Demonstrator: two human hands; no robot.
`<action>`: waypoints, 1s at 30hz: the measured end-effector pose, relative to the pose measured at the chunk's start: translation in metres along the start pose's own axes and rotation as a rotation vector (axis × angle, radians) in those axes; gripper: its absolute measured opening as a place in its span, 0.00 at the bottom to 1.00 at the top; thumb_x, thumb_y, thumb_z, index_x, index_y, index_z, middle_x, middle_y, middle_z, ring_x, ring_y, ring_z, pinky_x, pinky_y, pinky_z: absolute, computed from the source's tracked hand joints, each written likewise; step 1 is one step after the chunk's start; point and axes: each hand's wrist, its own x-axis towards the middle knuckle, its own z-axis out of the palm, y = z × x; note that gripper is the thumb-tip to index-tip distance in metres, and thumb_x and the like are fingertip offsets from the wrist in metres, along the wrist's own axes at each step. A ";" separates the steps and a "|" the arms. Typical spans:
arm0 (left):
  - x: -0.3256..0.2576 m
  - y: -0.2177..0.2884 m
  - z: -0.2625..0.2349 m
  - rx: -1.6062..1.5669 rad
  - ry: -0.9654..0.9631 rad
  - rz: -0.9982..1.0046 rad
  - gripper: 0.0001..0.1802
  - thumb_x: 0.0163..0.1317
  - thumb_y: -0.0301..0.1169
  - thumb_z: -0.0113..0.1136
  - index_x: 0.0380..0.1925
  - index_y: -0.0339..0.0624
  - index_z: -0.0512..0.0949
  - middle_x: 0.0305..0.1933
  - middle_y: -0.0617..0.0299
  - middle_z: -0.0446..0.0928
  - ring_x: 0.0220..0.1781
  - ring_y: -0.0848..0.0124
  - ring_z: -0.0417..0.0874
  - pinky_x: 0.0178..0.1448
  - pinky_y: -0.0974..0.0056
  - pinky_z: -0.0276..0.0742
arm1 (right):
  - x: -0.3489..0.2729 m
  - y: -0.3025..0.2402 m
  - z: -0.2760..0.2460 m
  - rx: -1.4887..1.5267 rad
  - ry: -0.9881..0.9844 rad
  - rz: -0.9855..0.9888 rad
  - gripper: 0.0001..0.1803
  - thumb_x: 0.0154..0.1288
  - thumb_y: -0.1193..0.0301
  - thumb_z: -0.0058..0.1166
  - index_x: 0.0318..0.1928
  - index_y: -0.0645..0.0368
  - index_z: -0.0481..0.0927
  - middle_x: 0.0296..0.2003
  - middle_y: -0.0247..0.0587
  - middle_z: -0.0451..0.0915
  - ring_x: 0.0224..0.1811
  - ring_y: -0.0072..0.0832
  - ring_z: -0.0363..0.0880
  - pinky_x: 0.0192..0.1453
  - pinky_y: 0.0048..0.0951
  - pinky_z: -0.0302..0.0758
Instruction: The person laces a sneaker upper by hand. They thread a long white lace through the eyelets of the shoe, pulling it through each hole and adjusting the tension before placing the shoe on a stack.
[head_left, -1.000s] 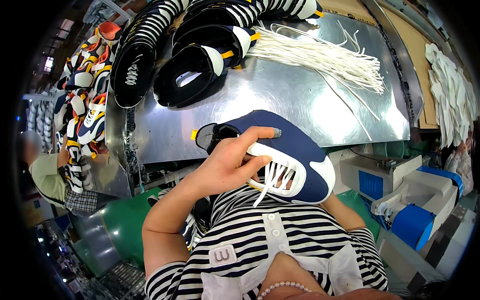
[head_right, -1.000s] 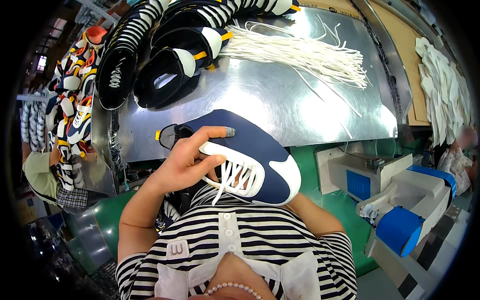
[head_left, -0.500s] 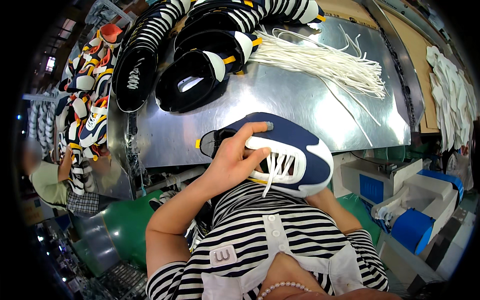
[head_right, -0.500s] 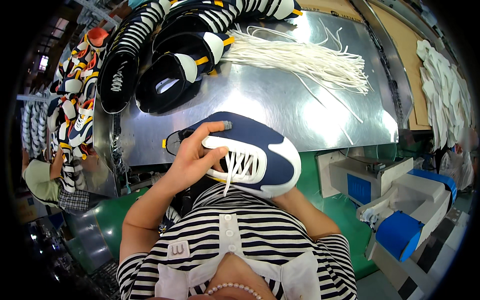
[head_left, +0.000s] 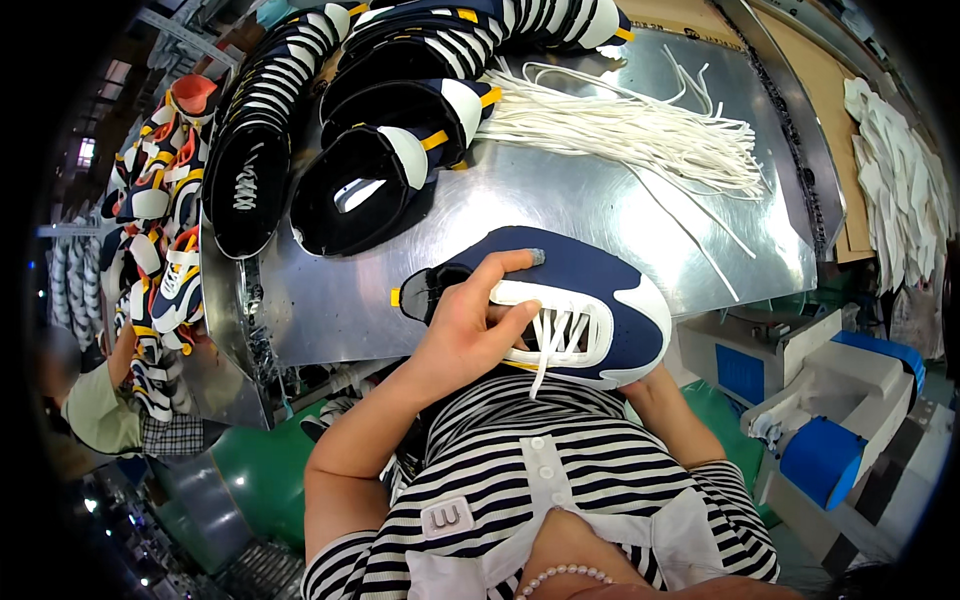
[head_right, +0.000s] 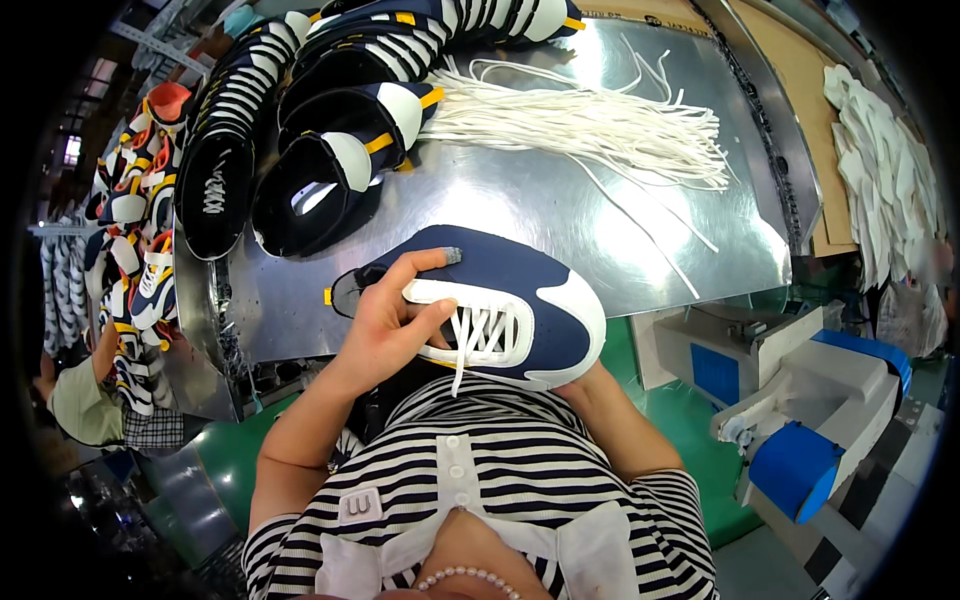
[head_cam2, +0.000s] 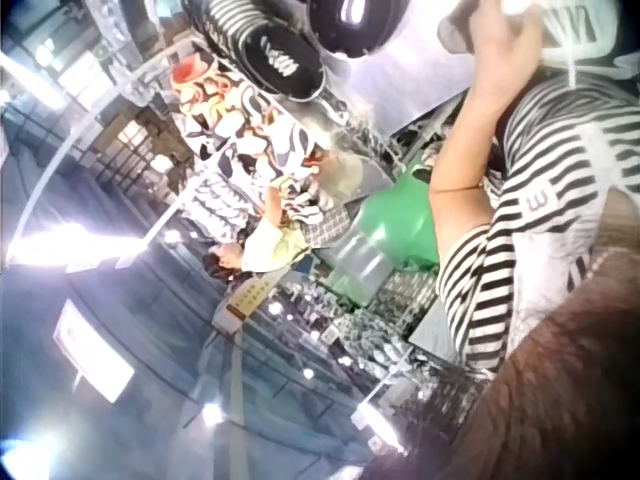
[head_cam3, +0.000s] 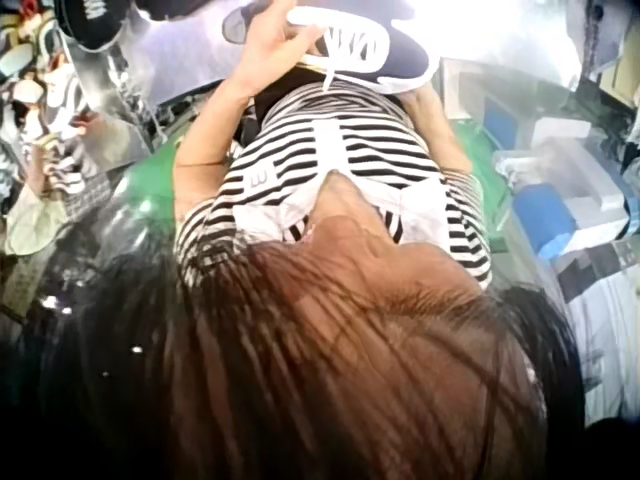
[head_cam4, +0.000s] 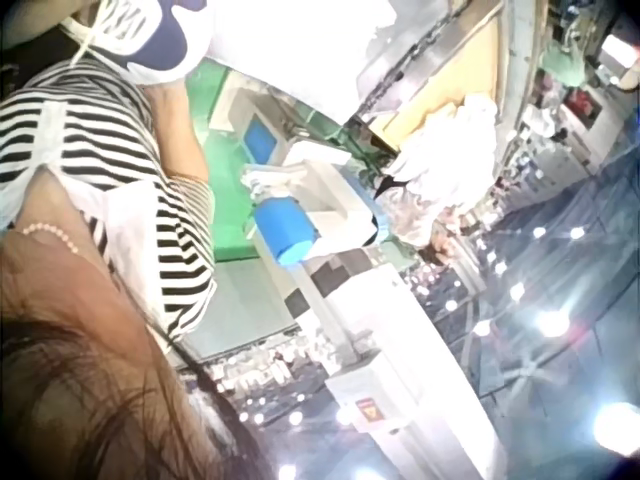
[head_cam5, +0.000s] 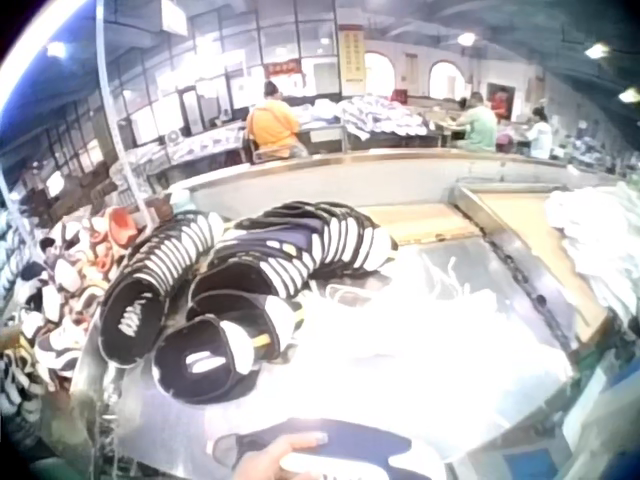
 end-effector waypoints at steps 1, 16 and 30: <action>-0.001 0.000 0.001 0.004 0.003 0.016 0.21 0.67 0.23 0.57 0.59 0.33 0.68 0.34 0.57 0.82 0.31 0.78 0.84 0.35 0.72 0.80 | -0.001 0.001 0.000 0.010 -0.026 -0.001 0.20 0.73 0.66 0.50 0.61 0.60 0.74 0.55 0.44 0.80 0.52 0.30 0.82 0.54 0.32 0.83; -0.014 -0.004 0.014 -0.018 -0.043 0.012 0.21 0.67 0.21 0.55 0.59 0.31 0.67 0.35 0.57 0.82 0.32 0.78 0.84 0.34 0.73 0.81 | -0.046 0.007 0.042 -0.675 -0.005 -0.043 0.29 0.53 0.73 0.69 0.57 0.58 0.76 0.47 0.37 0.82 0.45 0.23 0.82 0.49 0.26 0.82; -0.016 -0.014 0.017 0.117 -0.053 0.000 0.22 0.68 0.20 0.54 0.60 0.30 0.65 0.42 0.55 0.80 0.35 0.78 0.83 0.36 0.74 0.83 | -0.030 0.011 0.032 -0.405 0.076 -0.038 0.20 0.65 0.69 0.57 0.57 0.59 0.76 0.46 0.39 0.82 0.41 0.25 0.83 0.46 0.25 0.83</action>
